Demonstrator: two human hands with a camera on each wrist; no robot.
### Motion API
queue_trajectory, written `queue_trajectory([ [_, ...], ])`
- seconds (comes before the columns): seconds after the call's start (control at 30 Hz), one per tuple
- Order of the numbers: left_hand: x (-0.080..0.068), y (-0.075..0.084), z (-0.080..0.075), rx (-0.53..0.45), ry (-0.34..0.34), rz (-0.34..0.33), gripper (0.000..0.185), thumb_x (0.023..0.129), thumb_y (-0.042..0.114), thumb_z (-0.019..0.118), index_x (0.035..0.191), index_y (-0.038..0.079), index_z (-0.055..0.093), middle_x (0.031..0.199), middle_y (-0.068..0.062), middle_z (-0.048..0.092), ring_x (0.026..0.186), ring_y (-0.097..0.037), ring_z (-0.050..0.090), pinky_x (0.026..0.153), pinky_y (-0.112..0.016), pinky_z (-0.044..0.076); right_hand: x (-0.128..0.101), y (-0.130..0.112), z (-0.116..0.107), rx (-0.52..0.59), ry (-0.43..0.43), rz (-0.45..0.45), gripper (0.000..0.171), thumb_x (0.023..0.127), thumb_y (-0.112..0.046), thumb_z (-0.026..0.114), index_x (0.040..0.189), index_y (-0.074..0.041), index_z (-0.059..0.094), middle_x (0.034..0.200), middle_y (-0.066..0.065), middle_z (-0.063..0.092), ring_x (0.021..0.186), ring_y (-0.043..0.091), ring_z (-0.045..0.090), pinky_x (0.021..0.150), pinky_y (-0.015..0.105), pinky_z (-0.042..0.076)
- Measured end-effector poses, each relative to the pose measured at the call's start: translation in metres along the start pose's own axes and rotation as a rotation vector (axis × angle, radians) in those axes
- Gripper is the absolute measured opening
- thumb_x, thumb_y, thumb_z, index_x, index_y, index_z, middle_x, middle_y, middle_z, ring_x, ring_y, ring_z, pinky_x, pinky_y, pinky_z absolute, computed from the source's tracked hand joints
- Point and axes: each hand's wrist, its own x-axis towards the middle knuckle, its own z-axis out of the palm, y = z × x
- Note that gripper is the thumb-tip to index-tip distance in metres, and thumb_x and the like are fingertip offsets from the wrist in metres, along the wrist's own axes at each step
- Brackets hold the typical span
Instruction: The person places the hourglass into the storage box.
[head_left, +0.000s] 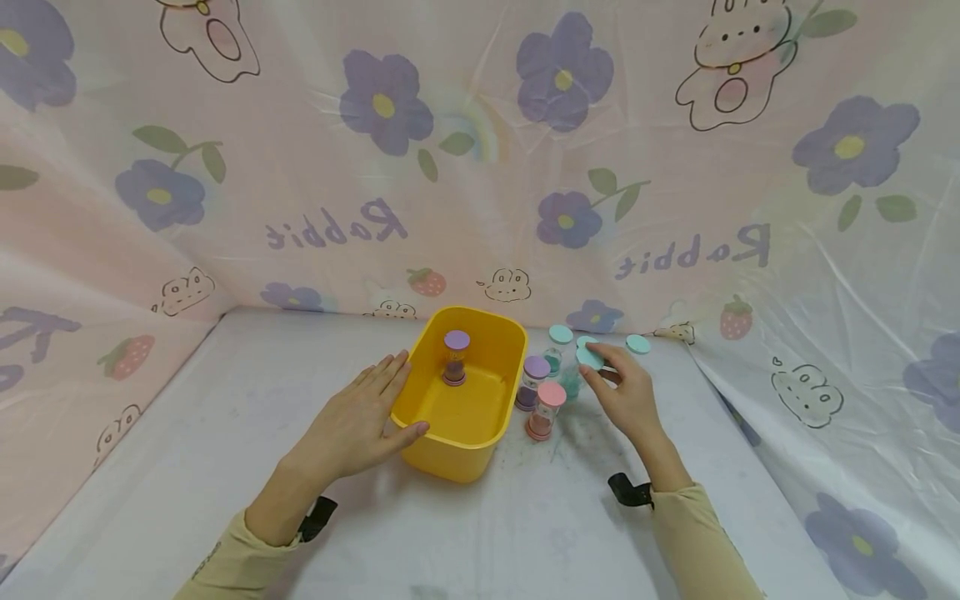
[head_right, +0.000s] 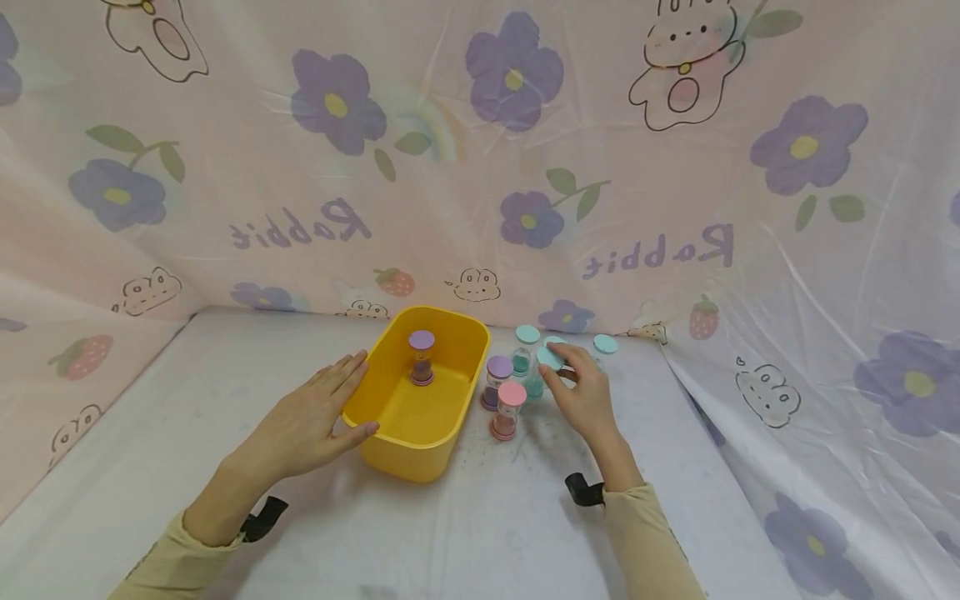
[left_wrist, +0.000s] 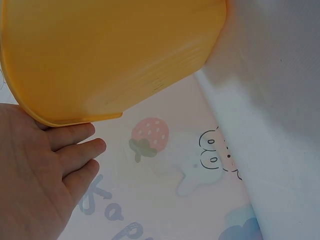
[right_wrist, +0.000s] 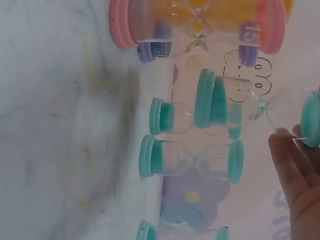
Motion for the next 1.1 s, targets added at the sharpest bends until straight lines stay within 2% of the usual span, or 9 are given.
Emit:
queue_trajectory([
  [0.07,0.000,0.000,0.000,0.001,0.000,0.001,0.095,0.100,0.065,0.054,0.160,-0.004,0.031,0.169,-0.018,0.026,0.155,-0.035,0.029,0.126,-0.052,0.026,0.003,-0.012,-0.003,-0.007,0.015,-0.012,0.036,0.089,0.012,0.073,0.124,0.016,0.066,0.120,0.032,0.067,0.103,0.033,0.067,0.086,0.013,0.057],
  [0.23,0.000,0.000,0.000,0.002,-0.002,0.000,0.095,0.100,0.065,0.054,0.161,-0.004,0.031,0.169,-0.018,0.027,0.155,-0.036,0.029,0.126,-0.052,0.026,0.008,-0.024,-0.006,0.010,0.046,-0.037,0.035,0.088,0.015,0.072,0.123,0.016,0.066,0.118,0.032,0.066,0.101,0.021,0.067,0.086,0.011,0.055],
  [0.47,0.000,0.000,0.000,0.007,-0.004,0.001,0.095,0.100,0.066,0.053,0.161,-0.004,0.030,0.169,-0.018,0.026,0.156,-0.035,0.028,0.126,-0.053,0.027,0.014,-0.032,-0.007,0.052,0.078,-0.087,0.036,0.088,0.017,0.071,0.124,0.018,0.065,0.116,0.034,0.065,0.102,0.021,0.066,0.087,0.011,0.055],
  [0.6,0.000,0.000,0.000,0.007,-0.002,0.003,0.095,0.100,0.065,0.053,0.161,-0.004,0.030,0.169,-0.018,0.027,0.155,-0.036,0.029,0.126,-0.052,0.026,0.018,-0.037,-0.007,0.072,0.090,-0.124,0.037,0.087,0.018,0.071,0.123,0.020,0.064,0.117,0.035,0.064,0.104,0.014,0.065,0.088,0.011,0.055],
  [1.1,0.000,0.000,0.000,0.012,0.000,0.003,0.095,0.100,0.066,0.053,0.160,-0.004,0.031,0.169,-0.018,0.026,0.155,-0.036,0.029,0.126,-0.052,0.027,0.037,-0.064,-0.001,0.141,0.096,-0.213,0.036,0.086,0.022,0.068,0.121,0.022,0.063,0.115,0.037,0.063,0.103,0.008,0.064,0.089,0.012,0.055],
])
